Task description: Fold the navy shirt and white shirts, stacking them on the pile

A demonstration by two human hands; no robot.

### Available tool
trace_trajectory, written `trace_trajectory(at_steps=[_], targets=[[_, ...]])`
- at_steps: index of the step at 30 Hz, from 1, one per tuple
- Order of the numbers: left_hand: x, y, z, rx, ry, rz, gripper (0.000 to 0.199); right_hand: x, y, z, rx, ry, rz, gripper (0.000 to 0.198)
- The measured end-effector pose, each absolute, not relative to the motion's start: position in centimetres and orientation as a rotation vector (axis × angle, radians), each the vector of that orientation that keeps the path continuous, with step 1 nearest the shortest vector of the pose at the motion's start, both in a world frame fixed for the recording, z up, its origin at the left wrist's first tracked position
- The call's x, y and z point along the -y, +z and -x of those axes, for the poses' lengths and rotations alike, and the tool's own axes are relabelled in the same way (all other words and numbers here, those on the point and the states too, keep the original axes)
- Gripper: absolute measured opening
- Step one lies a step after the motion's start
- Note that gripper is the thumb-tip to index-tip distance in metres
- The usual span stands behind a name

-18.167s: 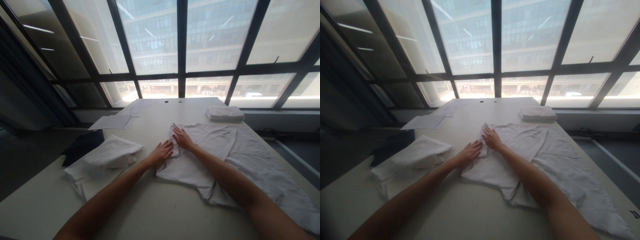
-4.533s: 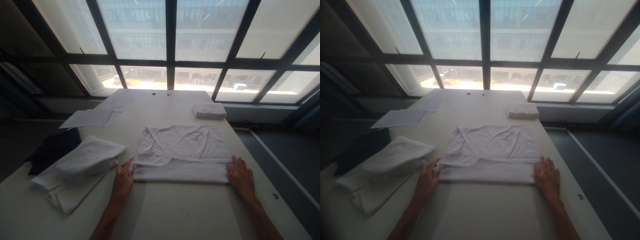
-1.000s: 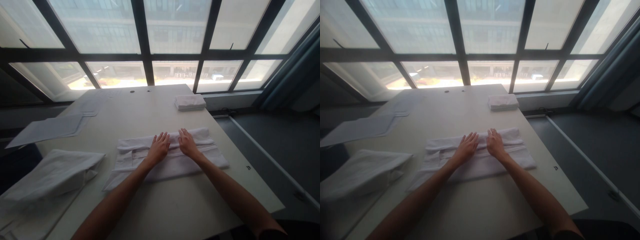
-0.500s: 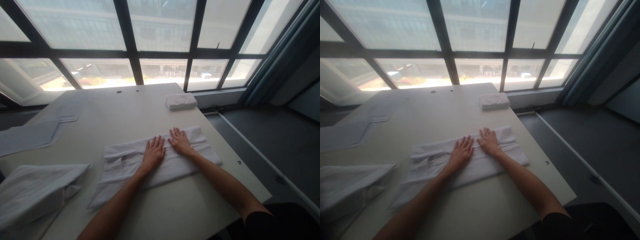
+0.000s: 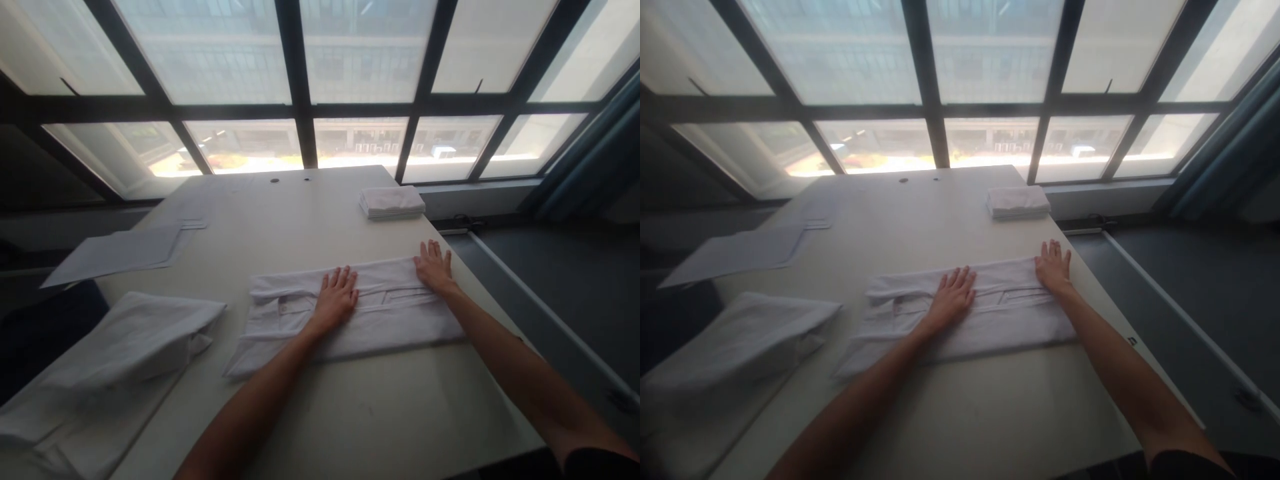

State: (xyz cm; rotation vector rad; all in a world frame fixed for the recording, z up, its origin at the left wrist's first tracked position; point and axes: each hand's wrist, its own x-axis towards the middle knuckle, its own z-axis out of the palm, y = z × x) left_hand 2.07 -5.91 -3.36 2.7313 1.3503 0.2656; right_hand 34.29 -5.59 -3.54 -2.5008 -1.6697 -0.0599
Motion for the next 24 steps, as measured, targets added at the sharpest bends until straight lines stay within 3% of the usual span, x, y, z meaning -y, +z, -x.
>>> trace_trajectory(at_steps=[2, 8, 17, 24], targets=[[6.1, -3.4, -2.2, -1.347, 0.261, -2.724, 0.057, 5.5, -3.2, -31.4, 1.697, -0.113, 2.394, 0.061], [5.4, -2.5, -1.7, -1.323, 0.284, -2.627, 0.06, 5.8, -3.8, -23.3, 1.9, 0.121, 2.195, 0.062], [3.3, -1.7, 10.9, -1.813, 0.01, -2.461, 0.064, 5.8, -5.2, -23.6, 1.942, 0.017, 2.222, 0.063], [4.6, -2.6, 14.8, -1.844, 0.092, -2.479, 0.056, 6.0, -5.1, -23.5, 1.943, 0.009, 2.212, 0.063]])
